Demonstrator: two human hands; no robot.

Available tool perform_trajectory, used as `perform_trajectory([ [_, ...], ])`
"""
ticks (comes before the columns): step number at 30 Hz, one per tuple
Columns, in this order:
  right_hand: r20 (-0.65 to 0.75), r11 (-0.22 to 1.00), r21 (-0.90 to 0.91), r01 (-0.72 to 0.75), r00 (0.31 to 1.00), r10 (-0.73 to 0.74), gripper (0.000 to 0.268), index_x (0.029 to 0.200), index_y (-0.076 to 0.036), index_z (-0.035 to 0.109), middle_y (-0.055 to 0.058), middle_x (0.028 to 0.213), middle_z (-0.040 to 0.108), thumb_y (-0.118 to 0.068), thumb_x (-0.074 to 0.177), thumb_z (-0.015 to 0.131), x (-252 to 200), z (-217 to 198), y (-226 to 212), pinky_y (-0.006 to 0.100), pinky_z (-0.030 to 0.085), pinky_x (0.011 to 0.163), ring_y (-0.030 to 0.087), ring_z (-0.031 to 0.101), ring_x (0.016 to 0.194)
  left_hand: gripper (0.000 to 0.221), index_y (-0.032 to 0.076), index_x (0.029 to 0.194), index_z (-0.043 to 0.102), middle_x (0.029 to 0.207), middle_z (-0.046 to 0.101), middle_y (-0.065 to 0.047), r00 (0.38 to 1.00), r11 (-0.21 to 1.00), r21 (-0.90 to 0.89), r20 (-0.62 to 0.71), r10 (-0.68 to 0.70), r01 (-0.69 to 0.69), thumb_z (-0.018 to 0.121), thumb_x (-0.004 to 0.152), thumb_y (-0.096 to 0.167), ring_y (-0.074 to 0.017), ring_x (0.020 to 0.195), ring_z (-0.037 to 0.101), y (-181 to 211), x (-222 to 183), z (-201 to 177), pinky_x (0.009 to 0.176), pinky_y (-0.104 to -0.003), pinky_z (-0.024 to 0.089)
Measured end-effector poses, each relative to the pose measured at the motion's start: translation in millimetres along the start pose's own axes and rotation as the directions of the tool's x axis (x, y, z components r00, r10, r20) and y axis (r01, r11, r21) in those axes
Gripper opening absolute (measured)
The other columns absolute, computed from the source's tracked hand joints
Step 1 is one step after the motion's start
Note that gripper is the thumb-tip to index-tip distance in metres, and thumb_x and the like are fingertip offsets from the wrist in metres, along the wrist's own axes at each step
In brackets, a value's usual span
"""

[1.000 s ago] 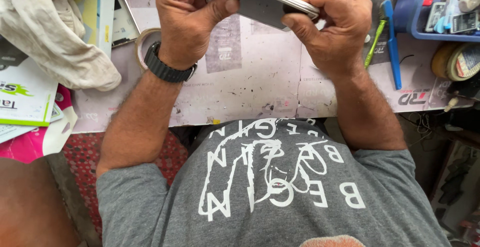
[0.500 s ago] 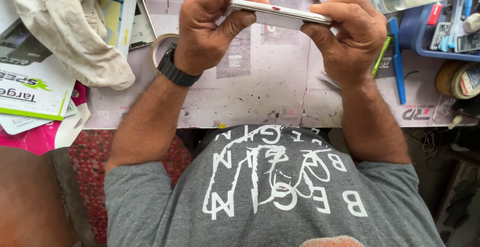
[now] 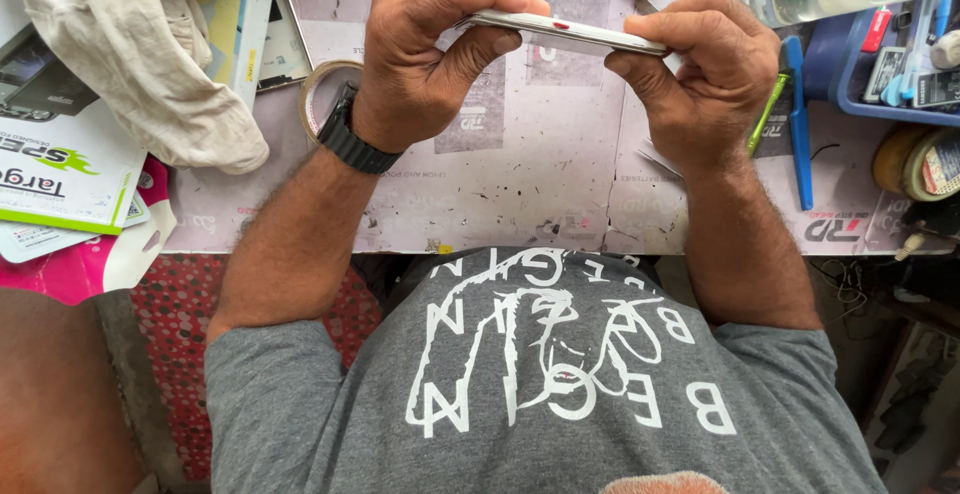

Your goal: The person reassembles a white smartphone by aligning and snapping the back cover onto the chassis. They then apply double-sided tape to the phone's edge using scissors and tweezers, and use a green precision tool to press the seam.

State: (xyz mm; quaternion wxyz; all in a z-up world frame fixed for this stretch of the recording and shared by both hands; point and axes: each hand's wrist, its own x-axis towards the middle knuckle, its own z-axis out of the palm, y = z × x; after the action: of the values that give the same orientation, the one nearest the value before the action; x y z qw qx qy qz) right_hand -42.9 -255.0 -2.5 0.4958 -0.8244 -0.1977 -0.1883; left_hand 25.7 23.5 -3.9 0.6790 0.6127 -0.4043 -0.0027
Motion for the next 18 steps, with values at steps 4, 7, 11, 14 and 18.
perform_trajectory([
  [4,0.062,0.996,-0.047,0.081,0.995,-0.078,0.029,0.112,-0.002,0.072,0.007,0.098,0.07,-0.017,0.1,0.095,11.6,-4.8,-6.7,0.027,0.051,0.069,0.015,0.063,0.083,0.017,0.004,0.127,0.066,0.122,0.075,-0.011,1.0,1.0,0.014,0.015,-0.014,0.014,0.07,0.111,-0.001,-0.0192,0.107,0.076,1.5,1.7,0.4,0.095,-0.029,0.066],
  [7,0.068,0.986,-0.044,0.159,0.985,-0.156,0.033,0.112,0.0,0.072,0.012,0.102,0.07,-0.018,0.094,0.093,20.8,-3.1,-12.4,0.033,0.051,0.072,0.022,0.062,0.09,0.02,0.005,0.128,0.066,0.121,0.074,-0.011,0.997,0.991,0.122,0.066,0.039,-0.047,0.073,0.11,0.003,-0.0205,0.106,0.076,1.4,3.0,2.5,0.092,-0.029,0.065],
  [11,0.125,0.97,-0.002,0.243,0.963,-0.24,0.029,0.115,-0.002,0.072,0.011,0.103,0.071,-0.014,0.097,0.092,22.0,2.5,-12.0,0.032,0.05,0.068,0.022,0.062,0.089,0.021,0.006,0.128,0.067,0.115,0.074,-0.011,0.995,0.98,0.195,0.096,0.02,-0.039,0.076,0.109,0.005,-0.0208,0.098,0.075,2.7,0.4,8.9,0.083,-0.029,0.063],
  [14,0.146,0.972,0.07,0.226,0.961,-0.234,0.025,0.121,-0.004,0.072,0.009,0.108,0.071,-0.01,0.101,0.087,20.3,4.9,-7.6,0.027,0.052,0.07,0.017,0.064,0.088,0.021,0.006,0.128,0.067,0.112,0.074,-0.01,0.994,0.976,0.216,0.112,0.009,-0.033,0.076,0.109,0.006,-0.0202,0.093,0.074,1.5,-0.8,11.1,0.079,-0.029,0.061],
  [18,0.162,0.97,0.03,0.24,0.957,-0.242,0.024,0.117,-0.007,0.072,0.008,0.104,0.07,-0.007,0.101,0.09,21.5,4.3,-10.8,0.03,0.051,0.069,0.019,0.063,0.09,0.021,0.007,0.128,0.067,0.112,0.074,-0.009,0.993,0.973,0.224,0.118,0.023,-0.049,0.076,0.11,0.006,-0.0199,0.094,0.075,0.0,-1.1,11.0,0.08,-0.029,0.061],
])
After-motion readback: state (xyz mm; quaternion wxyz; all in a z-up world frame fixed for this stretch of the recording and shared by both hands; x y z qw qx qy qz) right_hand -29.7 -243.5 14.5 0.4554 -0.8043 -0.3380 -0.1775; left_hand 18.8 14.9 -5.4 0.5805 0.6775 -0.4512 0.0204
